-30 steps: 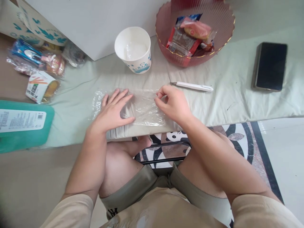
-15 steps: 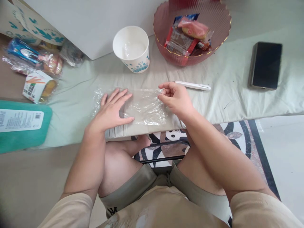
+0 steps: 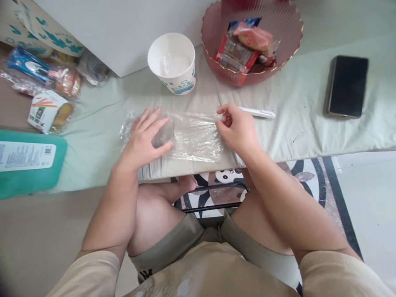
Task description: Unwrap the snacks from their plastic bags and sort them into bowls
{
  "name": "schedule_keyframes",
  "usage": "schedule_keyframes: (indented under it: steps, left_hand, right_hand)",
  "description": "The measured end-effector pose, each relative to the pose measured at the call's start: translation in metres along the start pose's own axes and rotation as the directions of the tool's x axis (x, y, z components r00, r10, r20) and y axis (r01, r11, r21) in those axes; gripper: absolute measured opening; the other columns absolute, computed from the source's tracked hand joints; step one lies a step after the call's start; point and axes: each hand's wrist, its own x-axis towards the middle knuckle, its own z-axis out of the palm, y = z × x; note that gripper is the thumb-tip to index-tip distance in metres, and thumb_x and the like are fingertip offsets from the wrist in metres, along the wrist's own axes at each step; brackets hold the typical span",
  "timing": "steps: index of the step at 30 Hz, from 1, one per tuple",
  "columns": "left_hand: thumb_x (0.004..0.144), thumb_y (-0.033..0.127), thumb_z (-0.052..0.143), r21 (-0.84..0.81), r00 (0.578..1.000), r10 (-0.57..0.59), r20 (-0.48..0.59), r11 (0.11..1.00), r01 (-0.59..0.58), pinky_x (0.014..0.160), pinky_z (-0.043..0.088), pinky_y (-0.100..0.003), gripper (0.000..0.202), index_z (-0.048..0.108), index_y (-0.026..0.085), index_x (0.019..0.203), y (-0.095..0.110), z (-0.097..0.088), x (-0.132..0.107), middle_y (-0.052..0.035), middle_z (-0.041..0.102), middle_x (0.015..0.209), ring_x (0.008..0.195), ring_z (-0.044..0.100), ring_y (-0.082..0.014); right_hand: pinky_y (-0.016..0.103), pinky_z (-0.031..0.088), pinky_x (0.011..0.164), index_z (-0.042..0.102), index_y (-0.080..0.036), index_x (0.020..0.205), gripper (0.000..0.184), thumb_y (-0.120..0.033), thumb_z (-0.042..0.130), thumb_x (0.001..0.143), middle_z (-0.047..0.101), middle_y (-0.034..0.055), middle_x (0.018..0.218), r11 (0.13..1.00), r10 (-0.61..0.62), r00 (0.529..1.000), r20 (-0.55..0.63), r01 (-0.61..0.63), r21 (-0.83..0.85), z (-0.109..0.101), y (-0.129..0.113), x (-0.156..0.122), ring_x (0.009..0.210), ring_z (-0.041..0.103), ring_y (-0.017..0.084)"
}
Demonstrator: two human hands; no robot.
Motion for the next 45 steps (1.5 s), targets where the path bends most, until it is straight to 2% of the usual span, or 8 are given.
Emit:
schedule_keyframes:
  steps: [11,16,18,23,27,30,38,45]
  left_hand:
    - [0.095,0.023,0.050,0.028,0.986,-0.140,-0.088,0.989,0.143,0.133,0.021,-0.067,0.056,0.062,0.034,0.148,-0.015,0.005,0.004,-0.0018,0.048,0.169,0.162,0.035,-0.0347]
    - [0.089,0.016,0.057,0.021,0.966,-0.064,-0.252,0.997,0.071,0.132,0.017,-0.071,0.051,0.070,0.035,0.135,-0.026,0.010,0.009,-0.0024,0.058,0.160,0.159,0.039,-0.0368]
    - [0.087,0.017,0.062,0.007,0.904,-0.035,-0.426,0.999,0.042,0.130,0.024,-0.067,0.044,0.072,0.031,0.127,-0.026,0.011,0.010,-0.0071,0.065,0.151,0.153,0.047,-0.0375]
    - [0.091,0.032,0.066,-0.016,0.906,0.275,-0.321,0.955,-0.296,0.109,0.054,-0.048,0.027,0.074,0.021,0.114,0.008,0.014,-0.005,-0.0098,0.076,0.120,0.118,0.071,-0.0296]
    - [0.085,0.054,0.077,0.054,0.873,0.480,-0.082,0.877,-0.477,0.125,0.040,-0.059,0.066,0.066,0.015,0.137,0.048,0.029,-0.019,-0.0175,0.064,0.151,0.147,0.053,-0.0396]
    - [0.094,0.039,0.071,0.126,0.844,0.536,-0.020,0.839,-0.530,0.126,0.039,-0.059,0.063,0.057,0.013,0.149,0.068,0.047,-0.024,-0.0136,0.055,0.162,0.151,0.050,-0.0371]
    - [0.107,0.026,0.047,-0.276,0.841,0.485,-0.242,0.796,-0.538,0.116,0.051,-0.052,0.033,0.076,0.016,0.120,0.077,0.060,-0.022,-0.0123,0.077,0.133,0.134,0.069,-0.0287]
    - [0.105,0.048,0.054,-0.978,0.976,0.090,-0.196,0.059,-0.202,0.124,0.049,-0.046,0.035,0.083,0.030,0.110,0.069,0.043,-0.016,-0.0022,0.079,0.131,0.137,0.067,-0.0235]
  right_hand:
    - [0.051,0.053,0.090,0.067,-0.026,0.124,0.039,-0.017,0.056,0.088,0.060,0.0152,0.124,0.862,-0.385,0.920,-0.072,0.330,-0.384,-0.011,0.010,-0.010,0.109,0.063,0.032]
    - [0.047,0.049,0.095,0.067,-0.024,0.119,0.029,-0.039,0.061,0.094,0.071,0.0098,0.118,0.609,-0.693,0.585,0.421,0.788,-0.093,-0.008,-0.004,-0.039,0.113,0.064,0.031]
    - [0.046,0.047,0.095,0.068,-0.021,0.117,0.027,-0.034,0.062,0.094,0.072,0.0105,0.124,0.578,-0.666,0.539,0.516,0.810,-0.099,-0.001,-0.005,-0.050,0.119,0.063,0.032]
    - [0.046,0.047,0.090,0.069,-0.019,0.100,0.024,-0.041,0.062,0.097,0.075,0.0110,0.118,0.622,-0.636,0.576,0.513,0.777,-0.100,0.008,-0.006,-0.054,0.113,0.066,0.033]
    - [0.042,0.052,0.084,0.067,-0.021,0.099,0.034,-0.052,0.055,0.100,0.075,0.0098,0.100,0.738,-0.665,0.670,0.330,0.657,0.154,-0.005,-0.007,-0.038,0.096,0.070,0.027]
    - [0.041,0.052,0.078,0.066,-0.022,0.096,0.034,-0.052,0.051,0.102,0.072,0.0083,0.091,0.793,-0.606,0.776,0.172,0.575,0.199,-0.016,-0.005,-0.028,0.085,0.068,0.024]
    - [0.044,0.054,0.083,0.071,-0.025,0.088,0.035,-0.055,0.056,0.098,0.072,0.0049,0.086,0.896,-0.364,0.928,-0.073,0.371,0.243,-0.025,0.011,-0.018,0.083,0.067,0.024]
    - [0.049,0.057,0.098,0.069,-0.032,0.106,0.022,-0.040,0.071,0.086,0.077,0.0017,0.106,0.825,-0.272,0.960,-0.062,0.265,0.499,-0.026,0.022,-0.012,0.107,0.073,0.028]
